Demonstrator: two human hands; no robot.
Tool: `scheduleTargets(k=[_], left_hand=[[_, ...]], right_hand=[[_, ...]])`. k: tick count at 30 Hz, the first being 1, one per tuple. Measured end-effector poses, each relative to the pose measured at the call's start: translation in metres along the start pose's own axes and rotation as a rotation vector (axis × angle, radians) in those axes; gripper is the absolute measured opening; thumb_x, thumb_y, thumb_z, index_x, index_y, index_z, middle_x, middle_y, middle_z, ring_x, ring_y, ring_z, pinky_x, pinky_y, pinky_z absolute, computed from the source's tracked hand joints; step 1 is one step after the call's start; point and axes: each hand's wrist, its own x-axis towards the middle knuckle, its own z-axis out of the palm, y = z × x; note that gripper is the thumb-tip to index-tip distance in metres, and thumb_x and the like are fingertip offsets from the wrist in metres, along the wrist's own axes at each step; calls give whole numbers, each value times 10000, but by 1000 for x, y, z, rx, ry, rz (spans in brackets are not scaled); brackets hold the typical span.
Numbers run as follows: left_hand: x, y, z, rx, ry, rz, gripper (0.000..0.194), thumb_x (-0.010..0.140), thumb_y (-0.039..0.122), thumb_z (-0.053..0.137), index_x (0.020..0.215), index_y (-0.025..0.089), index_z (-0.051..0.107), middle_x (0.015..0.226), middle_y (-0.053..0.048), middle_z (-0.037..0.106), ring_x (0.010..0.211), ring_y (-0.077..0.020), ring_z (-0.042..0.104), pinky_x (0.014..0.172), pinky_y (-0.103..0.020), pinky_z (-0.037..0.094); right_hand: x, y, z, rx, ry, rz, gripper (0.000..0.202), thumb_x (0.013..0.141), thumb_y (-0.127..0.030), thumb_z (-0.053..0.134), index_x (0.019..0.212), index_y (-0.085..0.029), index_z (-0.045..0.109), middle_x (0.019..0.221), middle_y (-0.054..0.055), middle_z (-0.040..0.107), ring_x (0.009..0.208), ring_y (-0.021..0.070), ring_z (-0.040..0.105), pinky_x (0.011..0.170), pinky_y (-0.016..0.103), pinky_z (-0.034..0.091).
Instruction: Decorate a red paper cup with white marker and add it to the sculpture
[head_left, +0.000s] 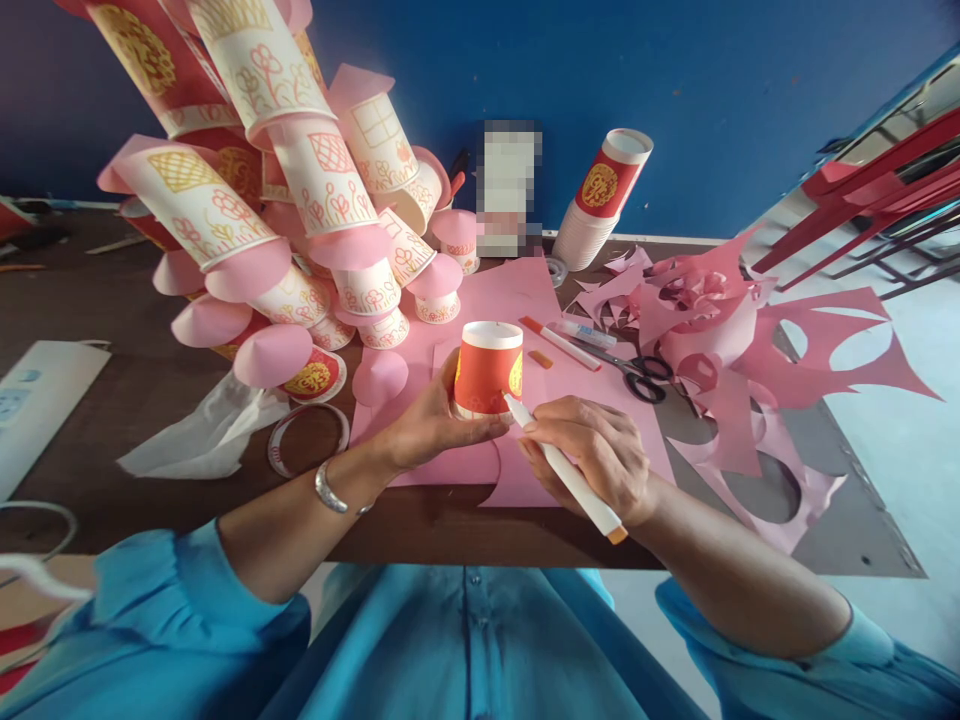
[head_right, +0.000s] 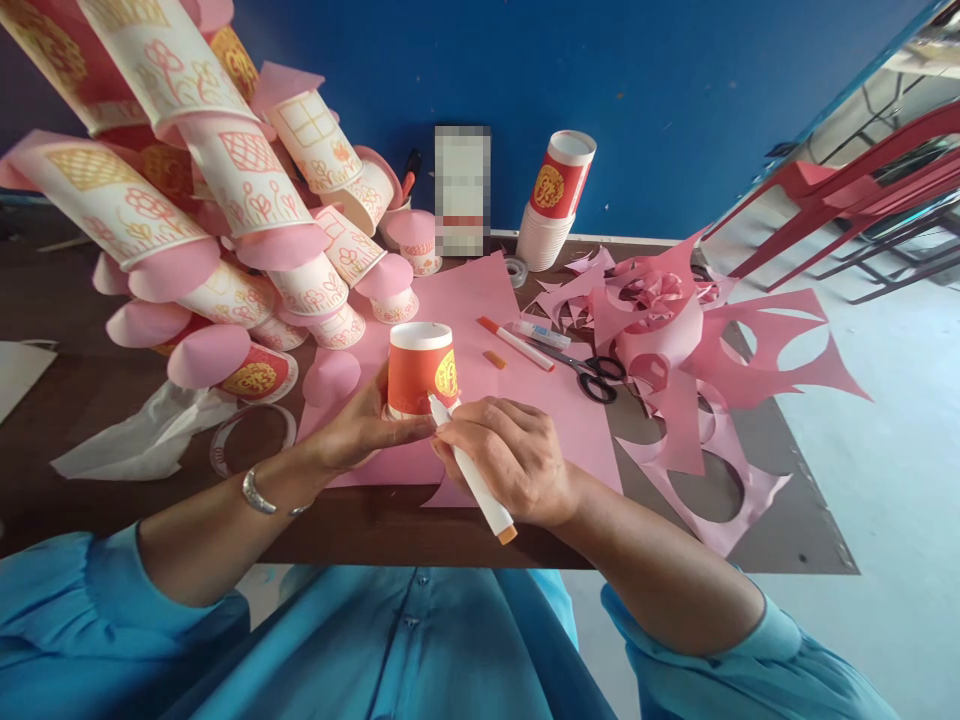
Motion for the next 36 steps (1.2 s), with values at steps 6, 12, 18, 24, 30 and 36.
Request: scheduleTargets(k=[6,12,18,24,30,36], left_hand=[[2,2,3,-16,-11,36,592,785,377,961,1273,257,648,1066,-41,716,913,-191,646,803,-327,542],[2,1,3,-33,-41,47,569,823,373,940,1327,301,689,1049,-27,732,895,-180,653,833,-331,550],[0,-3,0,-18,-6,24,557,808,361,956,1296,294,695,1016,-24,730,915,-190,668,853,-345,560],[1,-3,0,-41,-15,41,520,814,345,954,1243,268,671,1023,-24,718,916,-180,660,847,-333,558],[1,-8,-4,-30,-7,49,580,801,329,959,1278,245,640,1071,-48,732,976,-211,679,868,-347,561],[1,-10,-5,-40,-22,89,549,795,293,964,1251,258,661,1073,-33,733,972,-195,674,850,-323,548]], right_hand=[[-2,1,0,-3,-5,16,198,975,-66,672,1143,-163,631,866,49,775,753,182,784,674,287,687],[3,0,-1,-43,4,25,120,1027,-118,648,1118,-187,611,846,39,765,711,164,770,634,271,678],[4,-1,-1,-58,8,29,92,1046,-129,646,1106,-183,603,828,36,761,704,156,775,633,261,681],[1,-1,0,-47,7,21,111,1023,-107,654,1103,-167,605,826,45,757,719,166,782,656,262,679],[1,-1,-1,-23,13,11,121,1011,-95,646,1105,-161,609,822,44,758,688,165,764,627,271,673],[2,-2,0,0,40,-19,110,1014,-93,637,1097,-161,613,794,36,744,664,165,752,579,276,656]])
